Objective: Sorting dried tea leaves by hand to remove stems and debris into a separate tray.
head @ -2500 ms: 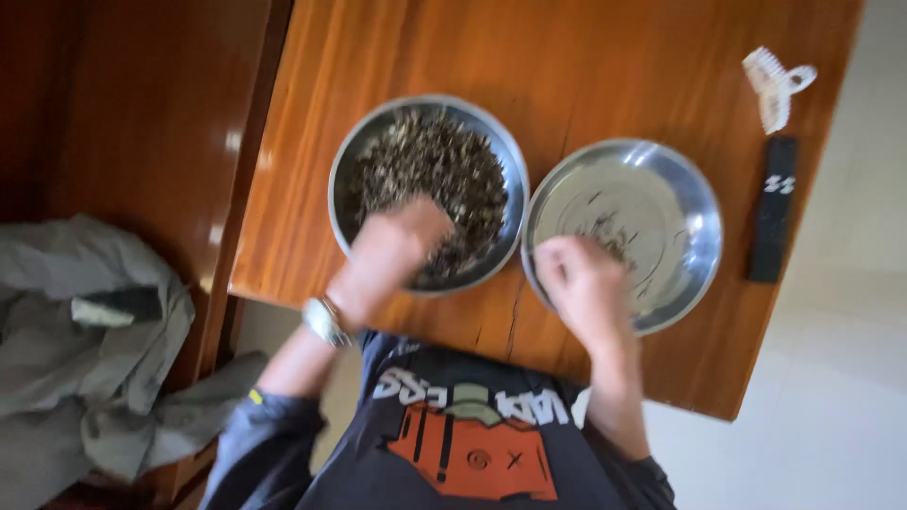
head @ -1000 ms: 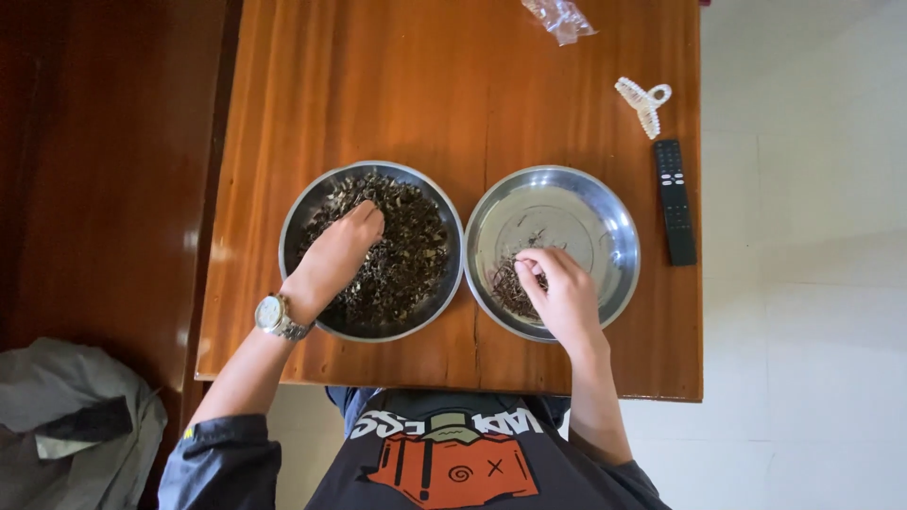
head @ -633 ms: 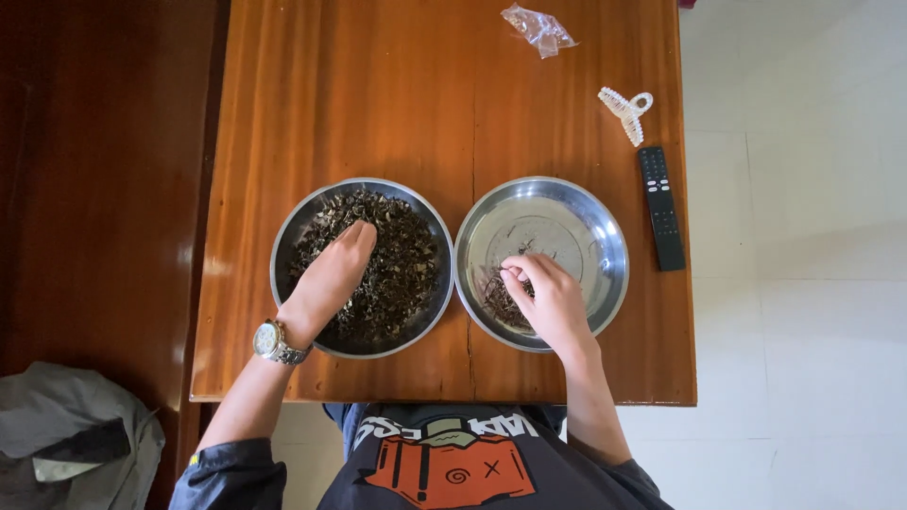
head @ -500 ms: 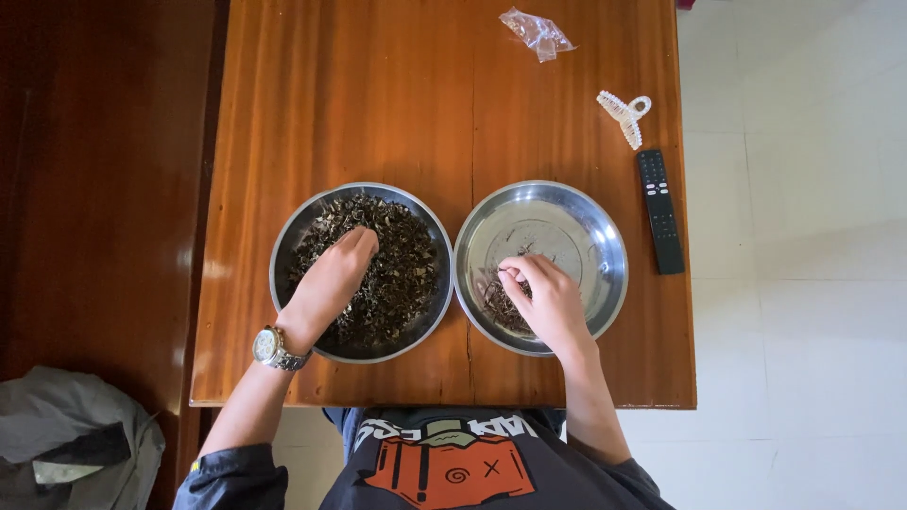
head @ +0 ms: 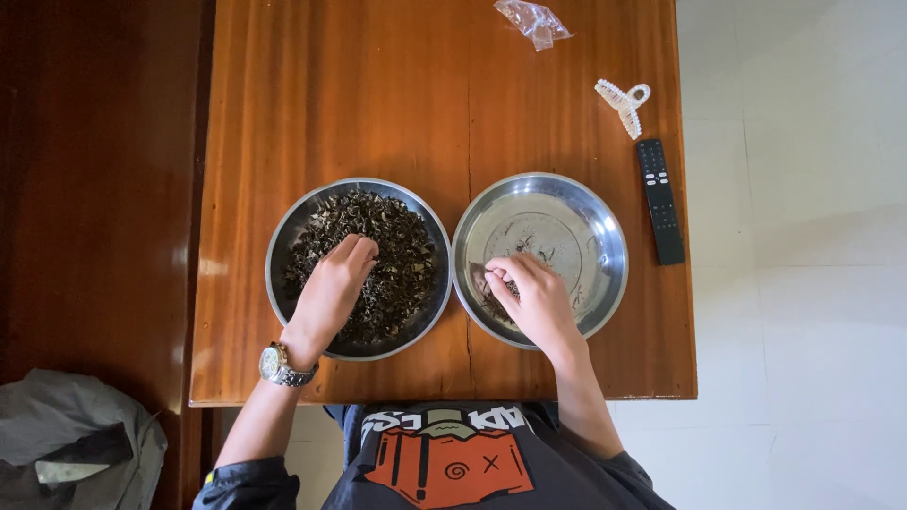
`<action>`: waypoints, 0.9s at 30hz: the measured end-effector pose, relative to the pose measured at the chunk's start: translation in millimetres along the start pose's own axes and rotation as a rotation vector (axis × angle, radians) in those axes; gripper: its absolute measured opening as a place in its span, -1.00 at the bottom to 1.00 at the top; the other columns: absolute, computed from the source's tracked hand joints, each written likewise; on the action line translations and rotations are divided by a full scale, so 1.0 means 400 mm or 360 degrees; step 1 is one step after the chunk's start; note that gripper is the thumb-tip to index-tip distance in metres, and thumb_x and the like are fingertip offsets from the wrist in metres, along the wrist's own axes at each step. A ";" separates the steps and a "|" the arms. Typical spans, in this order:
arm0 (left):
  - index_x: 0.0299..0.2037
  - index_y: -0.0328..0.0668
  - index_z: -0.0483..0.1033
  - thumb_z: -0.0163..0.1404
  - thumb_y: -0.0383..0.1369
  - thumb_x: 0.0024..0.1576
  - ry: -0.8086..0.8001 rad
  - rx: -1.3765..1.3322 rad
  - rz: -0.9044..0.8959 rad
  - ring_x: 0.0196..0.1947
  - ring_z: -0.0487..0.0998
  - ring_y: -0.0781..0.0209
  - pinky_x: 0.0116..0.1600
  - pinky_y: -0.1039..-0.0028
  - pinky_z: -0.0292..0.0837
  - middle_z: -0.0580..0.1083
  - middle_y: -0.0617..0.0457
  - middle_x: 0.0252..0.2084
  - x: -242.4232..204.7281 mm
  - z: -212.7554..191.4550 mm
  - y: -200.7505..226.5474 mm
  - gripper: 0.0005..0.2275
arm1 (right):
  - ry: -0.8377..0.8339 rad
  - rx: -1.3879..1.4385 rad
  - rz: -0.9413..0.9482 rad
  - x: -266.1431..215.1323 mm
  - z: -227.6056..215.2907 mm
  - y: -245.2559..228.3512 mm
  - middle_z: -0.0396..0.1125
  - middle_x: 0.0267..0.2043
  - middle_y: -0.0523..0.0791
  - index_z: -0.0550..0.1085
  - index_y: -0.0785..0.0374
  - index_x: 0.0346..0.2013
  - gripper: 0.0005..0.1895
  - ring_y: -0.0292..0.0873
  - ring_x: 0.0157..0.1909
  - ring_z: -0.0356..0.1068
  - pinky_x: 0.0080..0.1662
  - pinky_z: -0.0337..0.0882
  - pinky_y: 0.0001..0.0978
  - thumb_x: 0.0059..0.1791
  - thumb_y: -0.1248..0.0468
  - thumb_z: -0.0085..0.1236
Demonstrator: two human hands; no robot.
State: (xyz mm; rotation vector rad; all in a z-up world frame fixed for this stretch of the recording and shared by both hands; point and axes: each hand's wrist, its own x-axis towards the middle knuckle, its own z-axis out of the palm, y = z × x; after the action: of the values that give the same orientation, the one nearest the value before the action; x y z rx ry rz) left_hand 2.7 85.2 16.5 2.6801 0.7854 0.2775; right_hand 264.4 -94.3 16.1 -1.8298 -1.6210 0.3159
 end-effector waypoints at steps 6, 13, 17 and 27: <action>-0.08 -0.24 0.43 0.06 -0.51 0.22 0.0137 -0.0106 -0.0049 -0.21 0.64 0.00 -0.14 0.35 0.63 0.43 -0.01 -0.25 -0.024 0.017 0.004 -0.88 | 0.0000 0.0045 -0.0044 -0.004 0.023 -0.013 0.50 -0.37 -0.04 0.58 0.18 -0.17 -0.91 -0.07 -0.32 0.55 -0.23 0.59 -0.27 0.07 0.31 0.15; -0.09 -0.30 0.51 0.02 -0.57 0.24 0.0219 -0.0115 -0.0088 -0.20 0.63 0.06 -0.06 0.42 0.62 0.45 -0.08 -0.19 -0.037 0.017 0.072 -0.91 | -0.0128 0.0088 -0.0110 -0.006 0.098 -0.004 0.49 -0.33 0.01 0.55 0.19 -0.13 -0.89 -0.04 -0.27 0.54 -0.16 0.57 -0.25 0.09 0.29 0.10; -0.10 -0.27 0.55 0.00 -0.56 0.24 0.0277 -0.0225 0.0057 -0.18 0.59 0.13 -0.05 0.50 0.57 0.43 -0.05 -0.20 -0.043 0.021 0.149 -0.90 | -0.0158 0.0139 -0.0183 0.005 0.110 -0.053 0.49 -0.32 0.04 0.55 0.24 -0.13 -0.87 -0.01 -0.25 0.54 -0.14 0.57 -0.22 0.10 0.29 0.08; -0.16 -0.34 0.48 -0.04 -0.62 0.22 0.0412 -0.0326 0.0287 -0.21 0.54 0.02 -0.07 0.38 0.56 0.38 -0.05 -0.23 -0.056 0.077 0.215 -0.92 | -0.0174 0.0211 -0.0169 0.012 0.106 -0.103 0.50 -0.36 -0.01 0.55 0.26 -0.22 -0.87 -0.02 -0.30 0.55 -0.25 0.56 -0.24 0.07 0.25 0.20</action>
State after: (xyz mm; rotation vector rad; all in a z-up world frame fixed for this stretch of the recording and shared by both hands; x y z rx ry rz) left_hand 34.6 -3.2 17.6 2.5514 0.5496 0.7208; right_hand 208.2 -75.9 10.8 -1.6465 -1.7216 0.4714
